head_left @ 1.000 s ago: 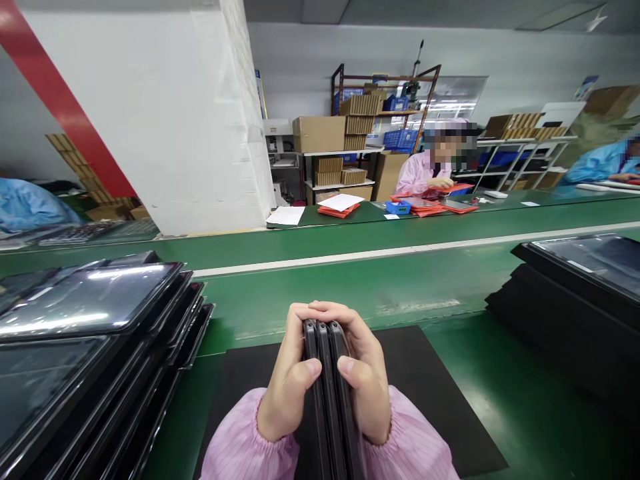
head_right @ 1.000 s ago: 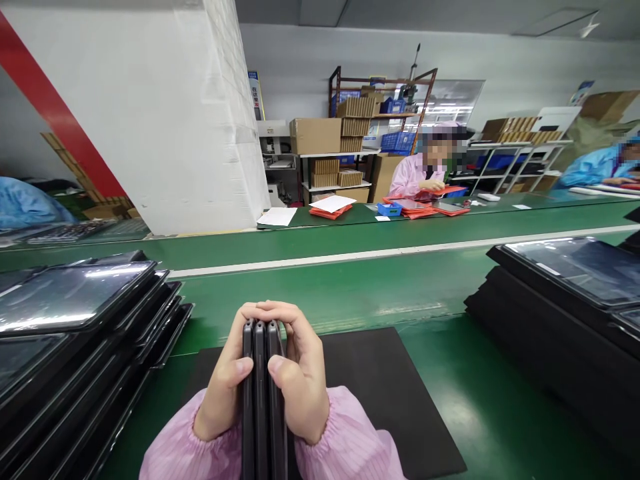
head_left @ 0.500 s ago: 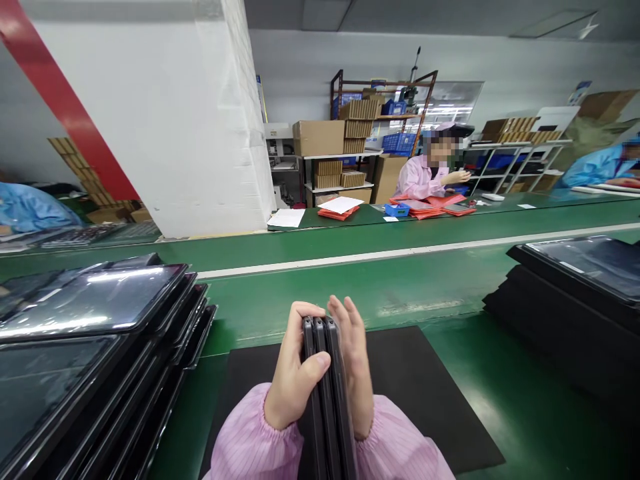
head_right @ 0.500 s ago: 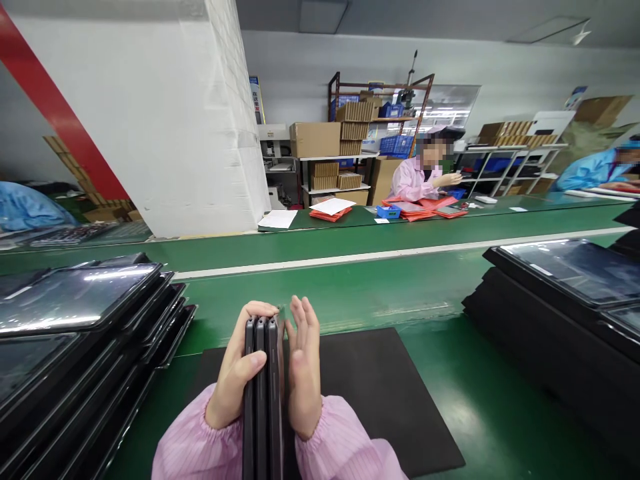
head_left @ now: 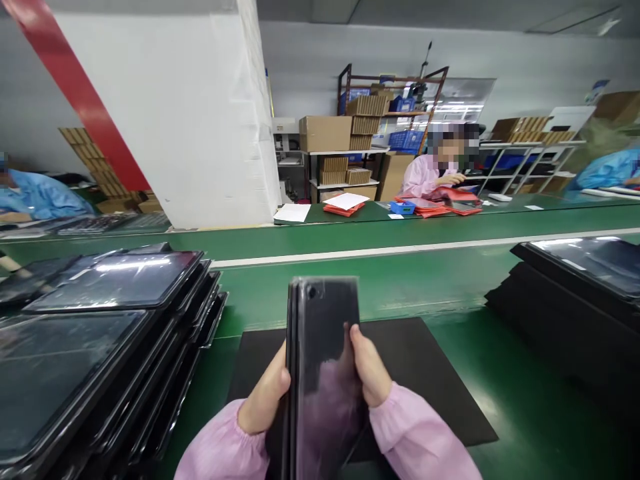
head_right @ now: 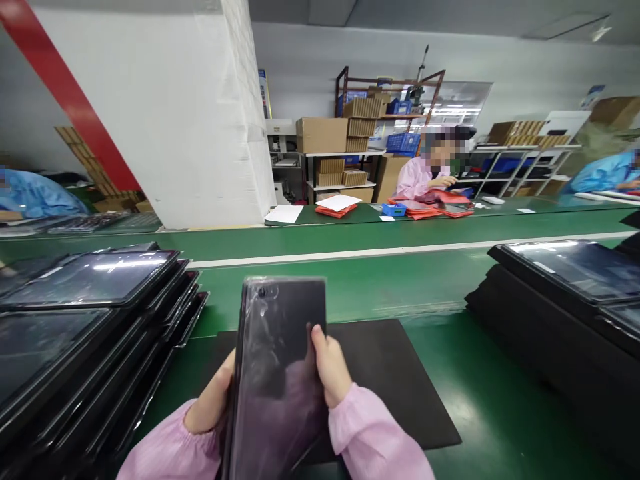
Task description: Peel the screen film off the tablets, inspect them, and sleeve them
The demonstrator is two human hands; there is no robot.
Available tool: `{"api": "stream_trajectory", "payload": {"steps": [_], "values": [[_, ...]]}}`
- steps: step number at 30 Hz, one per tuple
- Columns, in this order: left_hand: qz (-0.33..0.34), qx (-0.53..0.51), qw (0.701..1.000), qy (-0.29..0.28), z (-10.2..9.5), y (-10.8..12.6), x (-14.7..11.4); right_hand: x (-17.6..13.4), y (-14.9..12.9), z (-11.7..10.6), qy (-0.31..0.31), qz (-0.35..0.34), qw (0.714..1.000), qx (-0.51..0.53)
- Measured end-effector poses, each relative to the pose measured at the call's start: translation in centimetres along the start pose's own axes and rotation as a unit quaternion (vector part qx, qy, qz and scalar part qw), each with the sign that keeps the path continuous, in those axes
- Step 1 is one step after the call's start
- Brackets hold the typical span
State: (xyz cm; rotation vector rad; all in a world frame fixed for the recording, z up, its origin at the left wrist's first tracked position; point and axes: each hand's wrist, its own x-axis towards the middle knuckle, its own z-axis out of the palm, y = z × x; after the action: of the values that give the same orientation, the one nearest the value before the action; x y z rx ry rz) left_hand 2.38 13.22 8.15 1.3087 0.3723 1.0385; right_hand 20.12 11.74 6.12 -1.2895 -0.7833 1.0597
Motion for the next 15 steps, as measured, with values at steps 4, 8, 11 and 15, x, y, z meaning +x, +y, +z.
{"api": "stream_trajectory", "payload": {"steps": [4, 8, 11, 15], "values": [[-0.171, -0.002, 0.985, 0.002, -1.9, -2.8, -2.2, 1.5, -1.9, -1.6, 0.034, -0.006, 0.994, -0.103], [-0.193, 0.006, 0.978, 0.081, -1.9, -4.9, -2.6, 2.1, -1.3, -1.8, 0.017, -0.037, 0.989, -0.139], [-0.179, 0.017, 0.981, 0.067, -1.1, -4.8, -3.2, 2.2, -0.5, -2.3, 0.004, -0.051, 0.986, -0.156], [-0.095, 0.104, 0.989, 0.041, 1.2, -3.3, -3.3, 2.0, 0.1, -2.5, 0.039, -0.077, 0.985, -0.152]]}}
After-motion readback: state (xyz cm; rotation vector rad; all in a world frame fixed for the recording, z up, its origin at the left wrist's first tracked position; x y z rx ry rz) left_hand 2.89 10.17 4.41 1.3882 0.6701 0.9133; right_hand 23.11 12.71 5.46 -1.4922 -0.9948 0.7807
